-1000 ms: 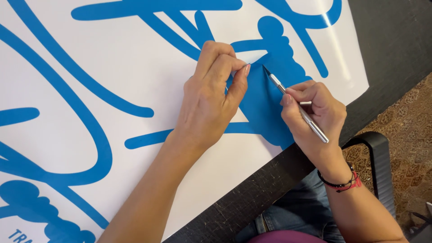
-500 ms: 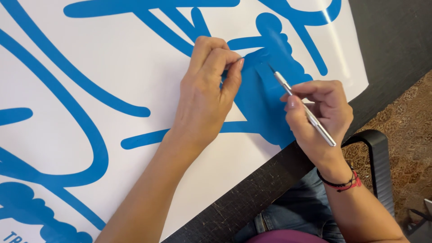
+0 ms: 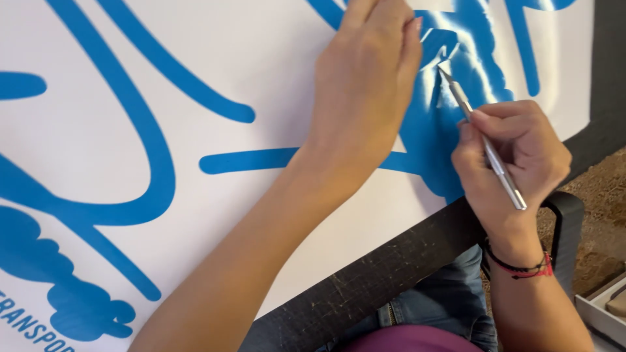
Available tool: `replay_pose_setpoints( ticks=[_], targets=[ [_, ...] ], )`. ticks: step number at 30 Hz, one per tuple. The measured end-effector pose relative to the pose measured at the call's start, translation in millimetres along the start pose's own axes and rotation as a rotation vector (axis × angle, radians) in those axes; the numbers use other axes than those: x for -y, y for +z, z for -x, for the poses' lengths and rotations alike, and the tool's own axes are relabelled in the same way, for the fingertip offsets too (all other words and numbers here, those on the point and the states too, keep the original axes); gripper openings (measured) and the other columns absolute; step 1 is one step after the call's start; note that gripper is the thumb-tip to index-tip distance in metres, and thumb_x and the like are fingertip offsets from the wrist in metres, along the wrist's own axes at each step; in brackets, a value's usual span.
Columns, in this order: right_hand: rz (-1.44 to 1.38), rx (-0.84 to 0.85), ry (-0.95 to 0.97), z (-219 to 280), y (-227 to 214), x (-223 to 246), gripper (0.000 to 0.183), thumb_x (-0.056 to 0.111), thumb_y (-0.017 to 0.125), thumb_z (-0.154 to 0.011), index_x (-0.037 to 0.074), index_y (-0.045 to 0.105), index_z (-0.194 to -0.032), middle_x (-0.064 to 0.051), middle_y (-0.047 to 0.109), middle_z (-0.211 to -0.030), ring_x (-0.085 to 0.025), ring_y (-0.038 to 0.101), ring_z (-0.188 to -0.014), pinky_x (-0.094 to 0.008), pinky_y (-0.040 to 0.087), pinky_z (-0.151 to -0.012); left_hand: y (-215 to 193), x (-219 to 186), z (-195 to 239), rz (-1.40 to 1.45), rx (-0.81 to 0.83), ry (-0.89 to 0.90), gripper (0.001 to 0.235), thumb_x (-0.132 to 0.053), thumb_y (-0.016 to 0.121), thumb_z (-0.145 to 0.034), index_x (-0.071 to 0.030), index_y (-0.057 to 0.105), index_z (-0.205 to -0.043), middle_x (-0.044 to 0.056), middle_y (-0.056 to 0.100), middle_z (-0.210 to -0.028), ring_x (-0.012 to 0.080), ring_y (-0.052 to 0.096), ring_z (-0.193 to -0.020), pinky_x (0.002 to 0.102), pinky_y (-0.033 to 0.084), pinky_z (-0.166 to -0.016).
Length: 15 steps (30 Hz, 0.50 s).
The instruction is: Using a craft knife to remove excess vinyl from a decal
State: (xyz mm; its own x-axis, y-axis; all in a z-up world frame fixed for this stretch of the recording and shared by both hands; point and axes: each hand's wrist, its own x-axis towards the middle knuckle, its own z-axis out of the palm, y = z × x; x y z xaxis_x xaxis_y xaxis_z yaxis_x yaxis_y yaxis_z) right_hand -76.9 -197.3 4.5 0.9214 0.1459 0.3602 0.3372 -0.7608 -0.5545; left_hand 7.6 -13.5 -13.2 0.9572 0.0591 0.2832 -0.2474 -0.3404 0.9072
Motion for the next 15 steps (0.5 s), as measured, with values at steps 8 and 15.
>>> replay_pose_setpoints(
  ticks=[8,15],
  targets=[
    [0.02,-0.016,0.013,3.6,1.0,-5.0,0.022,-0.031,0.072,-0.105,-0.011,0.062,-0.101,-0.027,0.068,-0.106,-0.025,0.062,-0.077,-0.03,0.046,-0.062,4.0,3.5,3.1,0.027,-0.023,0.013,0.013,-0.013,0.051,-0.105,-0.007,0.053,-0.094,0.007,0.054,-0.103,0.0312,0.058,-0.078,0.044,0.045,-0.057],
    [0.002,0.002,0.026,0.6,0.7,0.6,0.017,-0.025,0.07,-0.103,-0.01,0.062,-0.1,-0.027,0.068,-0.104,-0.024,0.061,-0.075,-0.032,0.047,-0.065,-5.9,-0.6,4.3,0.124,0.017,0.085,0.008,-0.011,0.051,-0.107,-0.007,0.055,-0.101,0.003,0.053,-0.106,0.0236,0.061,-0.083,0.04,0.047,-0.06]
  ],
)
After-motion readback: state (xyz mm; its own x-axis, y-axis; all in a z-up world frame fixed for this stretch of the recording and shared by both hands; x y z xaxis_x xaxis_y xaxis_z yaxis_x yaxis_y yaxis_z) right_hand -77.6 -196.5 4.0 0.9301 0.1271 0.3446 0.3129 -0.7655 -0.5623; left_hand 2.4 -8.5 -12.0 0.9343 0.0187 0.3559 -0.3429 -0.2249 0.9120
